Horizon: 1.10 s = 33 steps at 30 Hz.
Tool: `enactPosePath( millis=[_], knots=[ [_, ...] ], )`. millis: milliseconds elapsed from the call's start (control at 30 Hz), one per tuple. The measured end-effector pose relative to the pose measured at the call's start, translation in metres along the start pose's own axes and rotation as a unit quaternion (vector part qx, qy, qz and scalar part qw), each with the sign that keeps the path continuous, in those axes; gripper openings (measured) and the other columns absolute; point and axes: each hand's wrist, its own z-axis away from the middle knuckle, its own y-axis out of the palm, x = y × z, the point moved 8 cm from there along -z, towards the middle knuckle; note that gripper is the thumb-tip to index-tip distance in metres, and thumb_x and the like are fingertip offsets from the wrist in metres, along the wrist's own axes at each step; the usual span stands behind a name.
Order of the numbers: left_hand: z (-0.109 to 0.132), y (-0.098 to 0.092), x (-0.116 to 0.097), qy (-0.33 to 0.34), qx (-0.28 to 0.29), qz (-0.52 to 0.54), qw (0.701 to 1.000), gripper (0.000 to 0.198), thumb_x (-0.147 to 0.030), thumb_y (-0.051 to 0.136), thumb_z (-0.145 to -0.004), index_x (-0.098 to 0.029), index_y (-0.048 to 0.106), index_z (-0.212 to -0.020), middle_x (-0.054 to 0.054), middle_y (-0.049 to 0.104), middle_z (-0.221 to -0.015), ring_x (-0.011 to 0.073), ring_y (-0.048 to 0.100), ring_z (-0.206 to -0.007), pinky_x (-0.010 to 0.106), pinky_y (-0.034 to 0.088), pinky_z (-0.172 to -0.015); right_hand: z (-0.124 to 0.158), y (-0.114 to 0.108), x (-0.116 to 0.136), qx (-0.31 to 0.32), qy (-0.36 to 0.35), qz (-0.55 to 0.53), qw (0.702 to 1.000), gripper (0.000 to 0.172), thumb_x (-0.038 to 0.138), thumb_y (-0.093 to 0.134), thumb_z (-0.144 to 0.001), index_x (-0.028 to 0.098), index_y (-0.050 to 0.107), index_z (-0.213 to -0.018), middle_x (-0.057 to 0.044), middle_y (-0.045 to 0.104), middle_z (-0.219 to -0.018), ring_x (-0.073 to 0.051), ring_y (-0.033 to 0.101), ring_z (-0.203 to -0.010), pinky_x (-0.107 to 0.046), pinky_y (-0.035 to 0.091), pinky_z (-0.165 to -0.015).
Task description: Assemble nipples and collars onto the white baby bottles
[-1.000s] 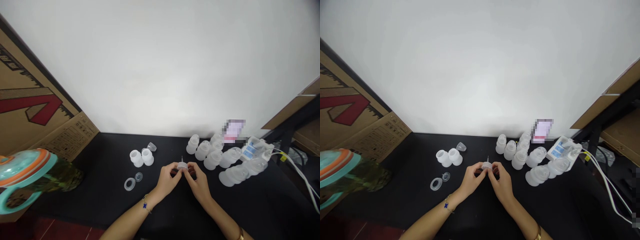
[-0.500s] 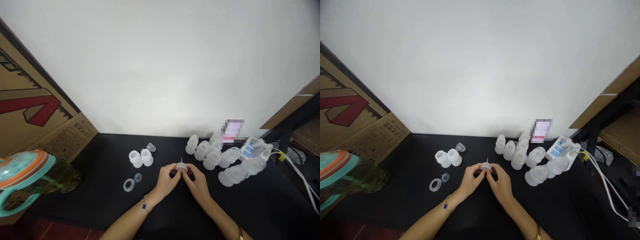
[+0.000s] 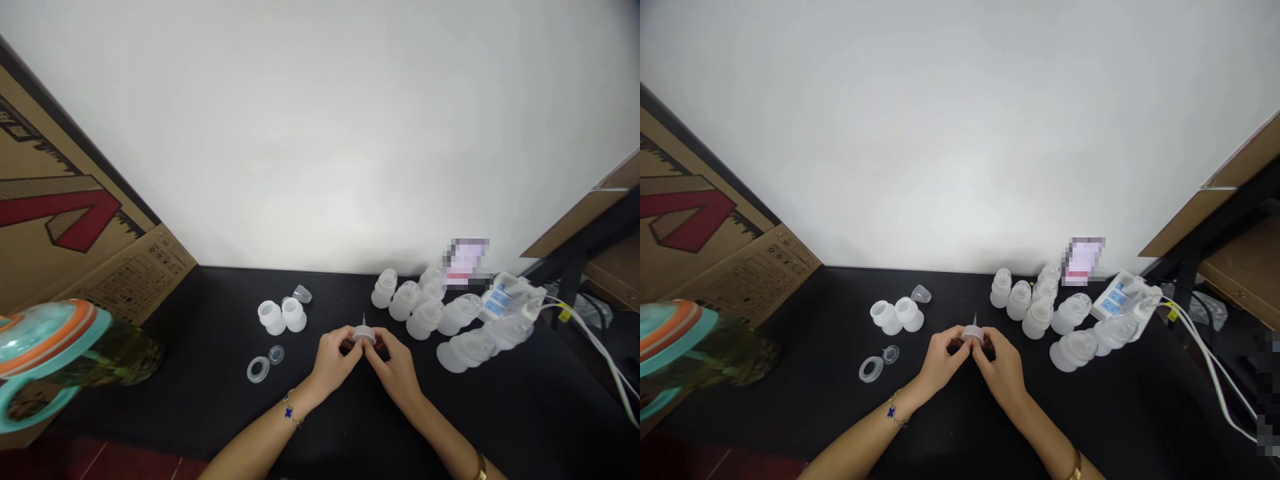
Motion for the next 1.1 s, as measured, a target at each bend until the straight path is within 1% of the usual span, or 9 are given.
enactPosePath(
  millis=[300,633,767,1100],
  knots=[
    [-0.0003,0.0,0.0021,-0.005,0.003,-0.002,1.0,0.013,-0.022,0.059,-0.089,-0.021,0.072,-0.087,0.001,0.073,-0.08,0.0178,0.068,-0.073,0.027,0.052,-0.07,0.0011,0.0013,0.0005,0.015,0.007,0.015,1.0,0.018,0.039,0.054,-0.094,0.025,0.065,-0.091,-0.002,0.068,-0.081,-0.021,0.063,-0.075,-0.031,0.047,-0.069],
    [-0.0007,0.0004,0.005,-0.005,-0.002,-0.021,1.0,0.012,-0.021,0.06,-0.087,-0.019,0.071,-0.083,0.0,0.071,-0.076,0.0157,0.065,-0.07,0.024,0.049,-0.068,0.0002,0.0029,0.0012,0.014,-0.005,0.023,1.0,0.017,0.037,0.055,-0.093,0.023,0.065,-0.089,0.0,0.069,-0.08,-0.019,0.064,-0.073,-0.028,0.047,-0.067],
    [-0.0015,-0.0009,0.0055,-0.002,-0.006,-0.024,1.0,0.011,-0.019,0.06,-0.085,-0.019,0.069,-0.079,-0.001,0.07,-0.074,0.0147,0.064,-0.068,0.023,0.048,-0.067,0.0004,0.0026,0.002,0.013,-0.002,0.026,1.0,0.018,0.037,0.055,-0.093,0.023,0.065,-0.089,0.0,0.069,-0.079,-0.019,0.065,-0.072,-0.027,0.047,-0.064],
    [0.0006,-0.0014,0.0065,-0.001,-0.014,-0.031,0.999,0.011,-0.018,0.06,-0.084,-0.018,0.068,-0.076,-0.002,0.068,-0.07,0.0136,0.061,-0.065,0.023,0.047,-0.064,0.0013,0.0023,0.0009,0.007,-0.016,0.036,0.999,0.016,0.035,0.056,-0.092,0.023,0.066,-0.089,0.0,0.07,-0.078,-0.018,0.064,-0.07,-0.026,0.047,-0.064]
  ],
)
